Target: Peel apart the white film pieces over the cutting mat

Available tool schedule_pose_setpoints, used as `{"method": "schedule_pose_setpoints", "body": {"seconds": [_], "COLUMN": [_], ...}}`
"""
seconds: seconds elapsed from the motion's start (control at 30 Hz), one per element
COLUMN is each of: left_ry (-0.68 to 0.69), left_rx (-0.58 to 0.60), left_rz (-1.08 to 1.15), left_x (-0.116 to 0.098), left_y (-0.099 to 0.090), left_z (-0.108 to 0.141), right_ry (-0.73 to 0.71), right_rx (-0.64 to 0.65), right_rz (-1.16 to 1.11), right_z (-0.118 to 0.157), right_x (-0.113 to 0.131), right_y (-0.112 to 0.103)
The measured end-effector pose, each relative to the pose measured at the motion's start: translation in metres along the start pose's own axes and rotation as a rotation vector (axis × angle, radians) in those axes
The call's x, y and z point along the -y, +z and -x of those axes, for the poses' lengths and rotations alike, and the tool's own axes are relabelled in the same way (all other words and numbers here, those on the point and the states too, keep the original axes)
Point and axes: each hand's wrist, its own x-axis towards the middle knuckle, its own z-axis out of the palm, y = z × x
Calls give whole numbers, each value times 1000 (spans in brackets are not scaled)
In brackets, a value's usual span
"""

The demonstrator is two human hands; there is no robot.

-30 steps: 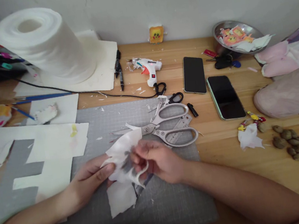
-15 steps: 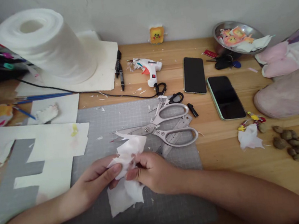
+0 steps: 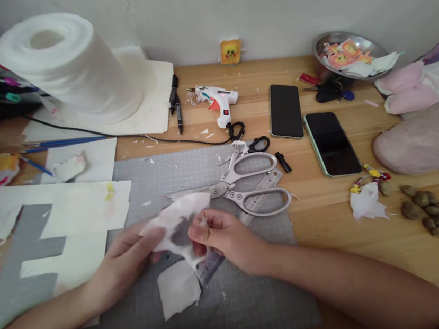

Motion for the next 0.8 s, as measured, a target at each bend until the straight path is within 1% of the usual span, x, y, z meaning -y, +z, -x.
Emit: {"method": "schedule_pose_setpoints", "body": {"seconds": [0.07,0.13,0.2,0.3,0.33,0.4,0.47,0.53,0.67,0.8], "left_ry": [7,12,19,82,106,124,111,127,206,169], "left_rx": [91,133,123,75,84,143,201,237,265,296], "left_rz": [-76,-94,-90,-43,-24,-20,-91,-203,-334,-331], "left_x": [-3,-5,-5,-3,-2,1,3,4,5,3], "left_y": [0,0,0,0,0,0,0,-1,-2,1], "left_z": [2,2,1,0,0,-1,-3,-5,-6,-3], "right_ry": [24,51,68,70,69,66,63,60,52,36], "right_rx": [11,35,47,48,46,48,54,58,55,25], "right_rz": [58,110,167,237,243,238,233,242,253,257], "right_z": [0,1,3,4,4,3,3,3,3,2], "right_x": [3,4,4,3,2,2,2,2,2,2], "right_y": [3,5,7,6,5,5,6,7,8,5]}}
